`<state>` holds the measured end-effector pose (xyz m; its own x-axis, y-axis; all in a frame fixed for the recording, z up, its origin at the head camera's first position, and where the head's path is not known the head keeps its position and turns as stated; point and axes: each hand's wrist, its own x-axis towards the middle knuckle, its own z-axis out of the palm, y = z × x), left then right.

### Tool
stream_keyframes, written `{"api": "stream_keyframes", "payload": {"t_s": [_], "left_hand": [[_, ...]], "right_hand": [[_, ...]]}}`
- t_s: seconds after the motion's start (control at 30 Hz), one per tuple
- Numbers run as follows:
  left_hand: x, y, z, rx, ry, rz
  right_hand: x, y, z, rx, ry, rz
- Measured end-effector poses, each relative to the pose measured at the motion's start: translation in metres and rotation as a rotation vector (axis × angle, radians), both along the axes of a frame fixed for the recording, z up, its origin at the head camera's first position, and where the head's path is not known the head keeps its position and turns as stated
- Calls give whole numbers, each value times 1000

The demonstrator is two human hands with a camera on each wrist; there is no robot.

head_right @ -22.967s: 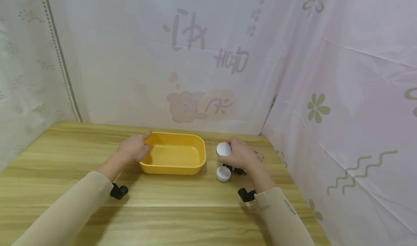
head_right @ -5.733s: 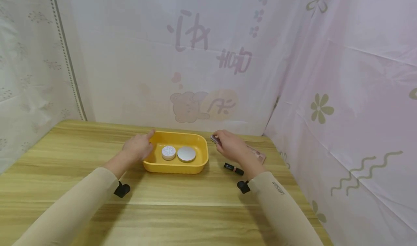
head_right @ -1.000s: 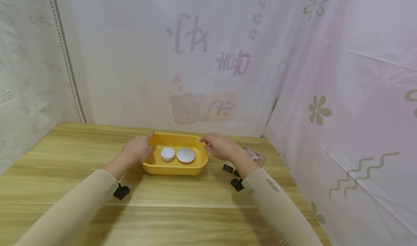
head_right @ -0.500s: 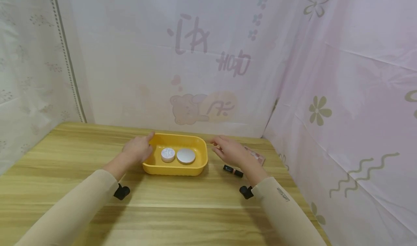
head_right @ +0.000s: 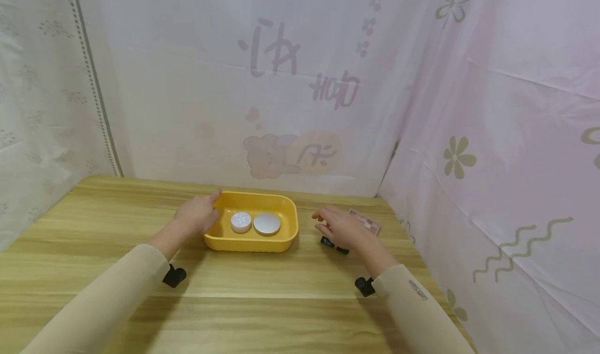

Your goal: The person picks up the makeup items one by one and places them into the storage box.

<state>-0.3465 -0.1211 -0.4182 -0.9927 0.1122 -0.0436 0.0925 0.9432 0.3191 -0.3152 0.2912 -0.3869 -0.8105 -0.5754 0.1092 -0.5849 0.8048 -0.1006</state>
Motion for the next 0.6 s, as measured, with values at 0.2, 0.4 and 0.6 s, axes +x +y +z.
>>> {"api": "stream_keyframes", "payload": {"t_s": [0.2,0.4,0.6], "left_hand": [[0,-1,-1,-4,10,-6],[1,-1,0,-10,9,-5],[3,0,2,-6,10,-1]], "right_hand": [[3,14,-12,2,16,15],[6,25,-19,-10,-48,-15],[9,33,-23,-28,-70,-49]]}}
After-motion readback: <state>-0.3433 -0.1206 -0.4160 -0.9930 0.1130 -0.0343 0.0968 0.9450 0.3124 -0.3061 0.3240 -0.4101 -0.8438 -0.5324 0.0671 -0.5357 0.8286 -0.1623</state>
